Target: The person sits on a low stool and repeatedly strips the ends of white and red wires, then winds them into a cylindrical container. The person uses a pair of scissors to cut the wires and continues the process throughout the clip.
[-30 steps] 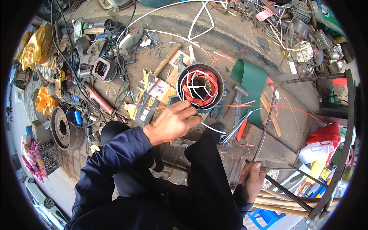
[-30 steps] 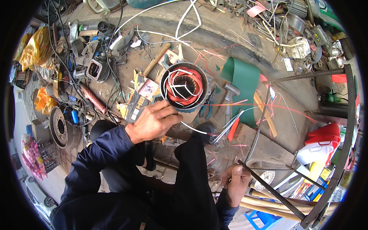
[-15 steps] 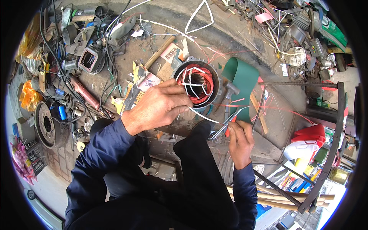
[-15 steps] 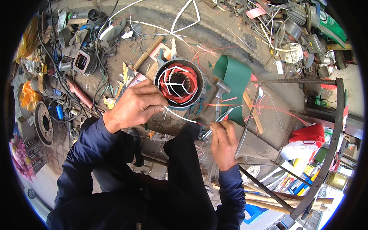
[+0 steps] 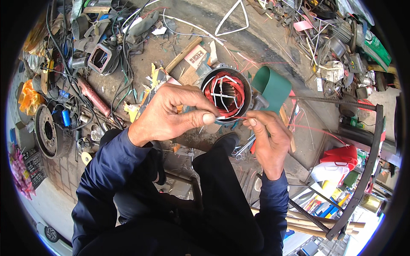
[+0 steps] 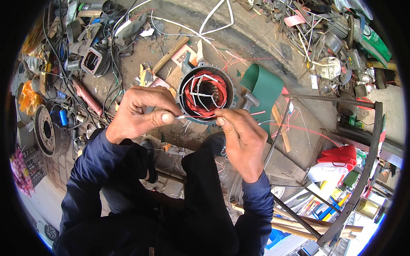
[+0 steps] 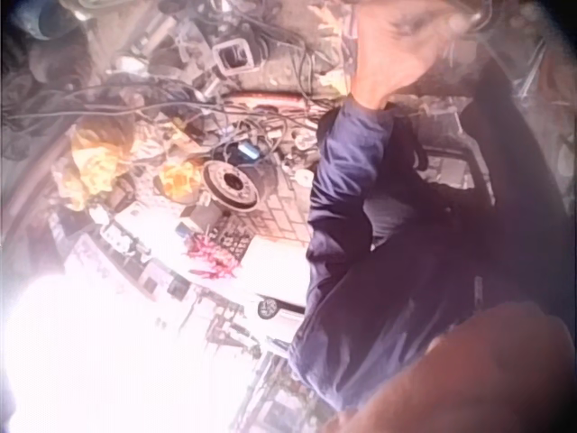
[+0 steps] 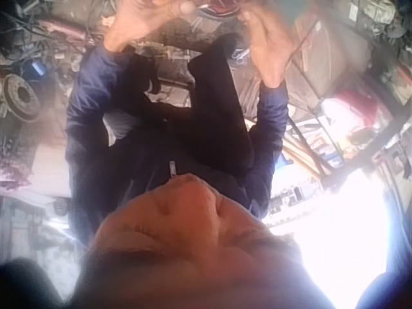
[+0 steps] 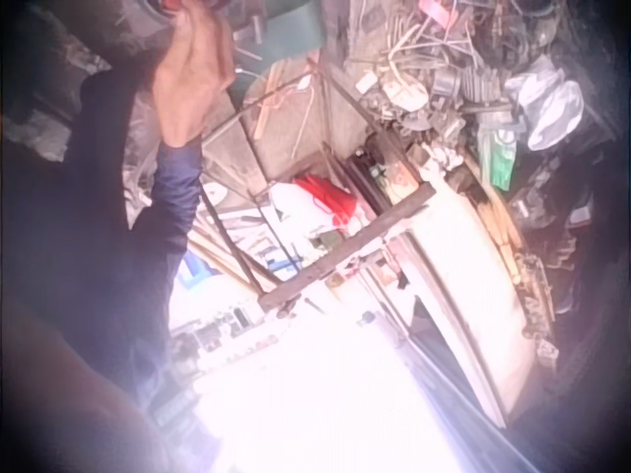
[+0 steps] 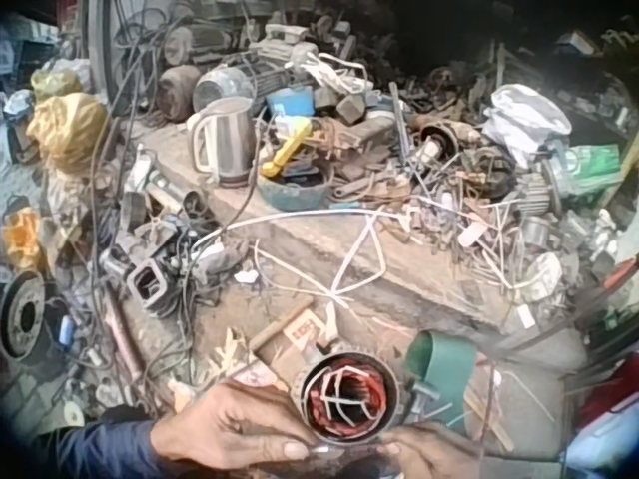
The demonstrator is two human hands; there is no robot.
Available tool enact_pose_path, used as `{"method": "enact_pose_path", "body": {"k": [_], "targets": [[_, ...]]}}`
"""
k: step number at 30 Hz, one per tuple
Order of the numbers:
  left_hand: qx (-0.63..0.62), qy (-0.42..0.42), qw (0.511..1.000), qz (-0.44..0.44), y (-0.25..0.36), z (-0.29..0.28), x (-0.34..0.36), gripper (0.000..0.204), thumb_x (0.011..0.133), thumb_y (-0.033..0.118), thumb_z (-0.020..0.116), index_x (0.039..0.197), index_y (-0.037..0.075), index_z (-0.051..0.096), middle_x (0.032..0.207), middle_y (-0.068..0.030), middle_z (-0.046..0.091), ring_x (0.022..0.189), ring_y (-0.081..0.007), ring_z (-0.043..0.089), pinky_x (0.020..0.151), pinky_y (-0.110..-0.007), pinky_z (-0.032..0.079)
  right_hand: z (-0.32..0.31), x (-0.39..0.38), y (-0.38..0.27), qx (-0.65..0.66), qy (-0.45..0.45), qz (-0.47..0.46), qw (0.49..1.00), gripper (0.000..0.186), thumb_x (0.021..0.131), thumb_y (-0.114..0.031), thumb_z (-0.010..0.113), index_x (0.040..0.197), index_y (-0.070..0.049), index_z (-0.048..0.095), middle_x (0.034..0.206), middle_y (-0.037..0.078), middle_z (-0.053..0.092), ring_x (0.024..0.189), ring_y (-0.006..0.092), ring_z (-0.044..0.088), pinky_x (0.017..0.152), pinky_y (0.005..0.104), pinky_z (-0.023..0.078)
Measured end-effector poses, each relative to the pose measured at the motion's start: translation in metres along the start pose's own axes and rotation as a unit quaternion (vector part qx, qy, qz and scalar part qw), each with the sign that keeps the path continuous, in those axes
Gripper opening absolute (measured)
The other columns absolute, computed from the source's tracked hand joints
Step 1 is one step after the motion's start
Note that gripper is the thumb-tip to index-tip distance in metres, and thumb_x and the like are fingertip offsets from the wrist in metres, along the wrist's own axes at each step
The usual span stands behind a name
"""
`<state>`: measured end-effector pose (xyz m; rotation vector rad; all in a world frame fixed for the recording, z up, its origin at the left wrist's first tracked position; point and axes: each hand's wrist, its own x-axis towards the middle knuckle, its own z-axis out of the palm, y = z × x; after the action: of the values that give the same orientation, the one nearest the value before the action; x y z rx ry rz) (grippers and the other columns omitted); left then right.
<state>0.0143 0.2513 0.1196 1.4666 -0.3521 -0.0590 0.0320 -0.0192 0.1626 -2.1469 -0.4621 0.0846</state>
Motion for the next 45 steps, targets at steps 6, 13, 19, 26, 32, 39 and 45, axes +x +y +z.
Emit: {"method": "enact_pose_path", "body": {"k": [6,13,19,26,32,39,45], "targets": [[-0.012,0.006,1.0,-0.01,0.0,0.003,0.0,0.017,0.091,0.014,0.086,0.098,-0.001,0.081,0.09,-0.0106,0.078,0.082,-0.0213,0.07,0.078,-0.037,0.054,-0.004,-0.003,0.002,-0.028,0.049,-0.04,0.998,0.012,0.1,-0.003,0.073,0.109,0.004,0.077,0.102,0.013,0.076,0.085,0.0183,0.076,0.078,0.0295,0.058],[0.005,0.002,1.0,-0.008,-0.002,0.003,0.0,0.018,0.091,0.015,0.087,0.098,0.0,0.082,0.09,-0.0101,0.078,0.081,-0.0204,0.07,0.077,-0.036,0.054,-0.003,-0.006,0.003,-0.025,0.019,-0.005,0.999,0.013,0.101,-0.003,0.072,0.111,0.004,0.077,0.1,0.013,0.076,0.085,0.0187,0.077,0.079,0.0301,0.059],[0.037,0.01,0.999,-0.003,-0.005,0.009,0.003,0.021,0.09,0.016,0.088,0.105,0.001,0.082,0.089,-0.0091,0.078,0.079,-0.0181,0.069,0.075,-0.035,0.053,0.011,-0.001,0.035,0.019,0.001,0.017,1.0,0.015,0.098,0.002,0.073,0.113,0.001,0.078,0.099,0.012,0.076,0.082,0.0168,0.073,0.075,0.0296,0.058],[0.152,-0.029,0.983,-0.099,-0.002,0.015,0.001,0.027,0.092,0.012,0.084,0.117,0.002,0.081,0.073,-0.0039,0.068,0.066,-0.0111,0.058,0.064,-0.031,0.047,0.04,0.002,0.073,0.034,-0.032,0.045,0.998,0.014,0.099,-0.002,0.07,0.111,0.0,0.076,0.097,0.016,0.076,0.082,0.0283,0.075,0.075,0.0364,0.058],[0.262,-0.02,0.962,-0.074,-0.011,0.026,0.006,0.028,0.094,0.002,0.07,0.12,0.001,0.079,0.083,-0.0122,0.073,0.066,-0.0189,0.067,0.063,-0.034,0.052,0.047,0.003,0.083,-0.031,-0.063,0.016,0.997,0.014,0.098,-0.005,0.067,0.109,-0.001,0.073,0.1,0.022,0.074,0.088,0.0434,0.073,0.076,0.048,0.058],[0.296,-0.028,0.953,-0.062,-0.019,0.036,0.008,0.032,0.093,-0.004,0.062,0.12,0.0,0.079,0.084,-0.0142,0.074,0.067,-0.0174,0.068,0.063,-0.032,0.053,0.032,-0.034,0.071,-0.067,0.005,0.015,0.998,0.019,0.097,-0.008,0.073,0.114,0.0,0.072,0.097,0.019,0.074,0.084,0.0387,0.074,0.074,0.0444,0.059],[0.314,-0.039,0.946,-0.075,-0.022,0.041,0.009,0.031,0.095,-0.004,0.063,0.12,0.0,0.08,0.075,-0.0112,0.071,0.062,-0.0098,0.063,0.059,-0.029,0.05,0.079,-0.097,0.132,0.021,0.045,0.213,0.976,0.022,0.097,-0.012,0.077,0.114,0.002,0.073,0.1,0.017,0.077,0.08,0.0268,0.075,0.074,0.0386,0.059]]}}
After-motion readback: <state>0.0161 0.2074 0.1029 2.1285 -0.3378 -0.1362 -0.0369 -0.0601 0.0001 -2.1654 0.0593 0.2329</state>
